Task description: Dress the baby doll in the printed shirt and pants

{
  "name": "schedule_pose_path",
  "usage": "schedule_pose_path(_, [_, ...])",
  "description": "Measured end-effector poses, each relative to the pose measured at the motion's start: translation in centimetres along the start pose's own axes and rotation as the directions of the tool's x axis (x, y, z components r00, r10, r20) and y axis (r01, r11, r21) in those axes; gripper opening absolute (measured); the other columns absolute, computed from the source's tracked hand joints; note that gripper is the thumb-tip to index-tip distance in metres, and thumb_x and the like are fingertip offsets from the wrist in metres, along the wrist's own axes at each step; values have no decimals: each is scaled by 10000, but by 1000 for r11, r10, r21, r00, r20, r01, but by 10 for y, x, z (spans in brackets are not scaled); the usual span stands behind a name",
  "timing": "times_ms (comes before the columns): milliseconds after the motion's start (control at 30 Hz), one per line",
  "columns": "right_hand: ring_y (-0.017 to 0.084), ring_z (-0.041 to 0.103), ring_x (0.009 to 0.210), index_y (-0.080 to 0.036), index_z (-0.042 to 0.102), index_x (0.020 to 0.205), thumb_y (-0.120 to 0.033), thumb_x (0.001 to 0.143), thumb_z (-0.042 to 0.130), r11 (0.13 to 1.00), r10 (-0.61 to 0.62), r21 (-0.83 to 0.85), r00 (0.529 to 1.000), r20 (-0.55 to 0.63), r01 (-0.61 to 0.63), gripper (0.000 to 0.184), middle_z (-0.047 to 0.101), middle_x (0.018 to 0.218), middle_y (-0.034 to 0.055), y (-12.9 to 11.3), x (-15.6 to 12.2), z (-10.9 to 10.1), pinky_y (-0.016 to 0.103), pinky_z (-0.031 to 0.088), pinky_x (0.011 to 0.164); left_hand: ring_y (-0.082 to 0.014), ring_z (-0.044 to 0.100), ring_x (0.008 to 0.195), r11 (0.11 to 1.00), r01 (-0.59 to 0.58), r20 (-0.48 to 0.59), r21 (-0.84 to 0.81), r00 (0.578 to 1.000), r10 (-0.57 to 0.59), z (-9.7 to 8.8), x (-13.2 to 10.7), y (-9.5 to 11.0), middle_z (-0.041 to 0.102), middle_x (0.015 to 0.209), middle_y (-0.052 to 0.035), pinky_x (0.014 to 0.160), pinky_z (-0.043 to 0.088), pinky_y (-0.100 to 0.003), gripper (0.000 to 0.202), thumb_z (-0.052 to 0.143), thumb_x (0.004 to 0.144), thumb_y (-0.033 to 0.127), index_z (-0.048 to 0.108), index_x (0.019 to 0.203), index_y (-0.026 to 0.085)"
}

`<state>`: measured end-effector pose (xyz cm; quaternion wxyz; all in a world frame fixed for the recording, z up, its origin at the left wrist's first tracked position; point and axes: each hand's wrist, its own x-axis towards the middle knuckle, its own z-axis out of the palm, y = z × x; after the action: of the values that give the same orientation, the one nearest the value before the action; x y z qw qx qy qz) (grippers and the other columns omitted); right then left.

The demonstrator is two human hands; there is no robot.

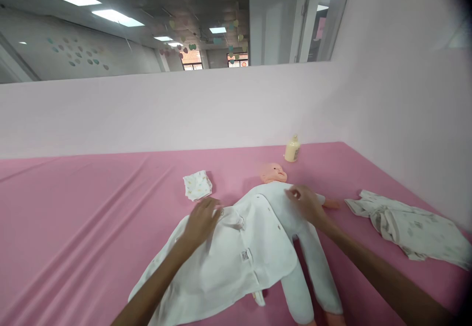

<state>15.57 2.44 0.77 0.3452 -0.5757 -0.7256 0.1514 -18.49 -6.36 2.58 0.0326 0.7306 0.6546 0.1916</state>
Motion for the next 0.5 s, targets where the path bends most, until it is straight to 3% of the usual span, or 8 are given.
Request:
schedule_pose_path(67, [230,633,778,-196,639,770,-484,845,544,941,229,251,973,26,-228,312,683,796,54,30,-14,-10,341,480,716,-197,568,1127,946,-29,62,-322,997,52,8,3,42,627,1196,-39,994,424,-340,309,402,970,424,600,1123,243])
schedule_pose_path(133, [239,664,802,-188,657,797,-479,799,599,766,394,494,907,147,-412,296,701,813,66,50,-26,-14,357,522,748,-187,575,1111,847,20,117,-532,992,50,22,11,78,632,1195,-35,994,427,-319,329,436,945,466,606,1110,238])
schedule_pose_path(200, [232,687,809,-195,664,823,-471,790,628,572,438,634,848,299,-520,280,715,844,77,57,-36,-13,355,549,775,-190,586,1063,762,133,194,-634,981,-10,37,21,103,637,1159,-52,942,442,-304,348,476,914,490,597,1079,208])
schedule_pose_path(333, [238,708,879,-220,666,795,-467,789,670,276,410,714,751,518,-643,247,726,888,90,51,-35,-4,317,567,779,-170,542,787,707,354,394,-613,912,-114,62,42,118,592,851,-27,708,410,-282,500,512,818,681,528,867,184])
schedule_pose_path(433, [262,710,907,-217,678,810,-479,739,714,188,408,707,709,575,-682,274,728,873,91,46,-24,4,328,578,775,-131,455,679,616,456,461,-643,872,-164,72,49,115,471,705,15,650,360,-267,596,509,751,779,433,752,188])
schedule_pose_path(500, [269,710,913,-207,692,849,-501,716,729,168,377,709,709,596,-685,325,733,876,96,44,-18,7,332,578,784,-120,438,664,557,502,500,-662,849,-172,77,48,114,446,687,24,645,359,-261,608,546,724,782,430,749,186])
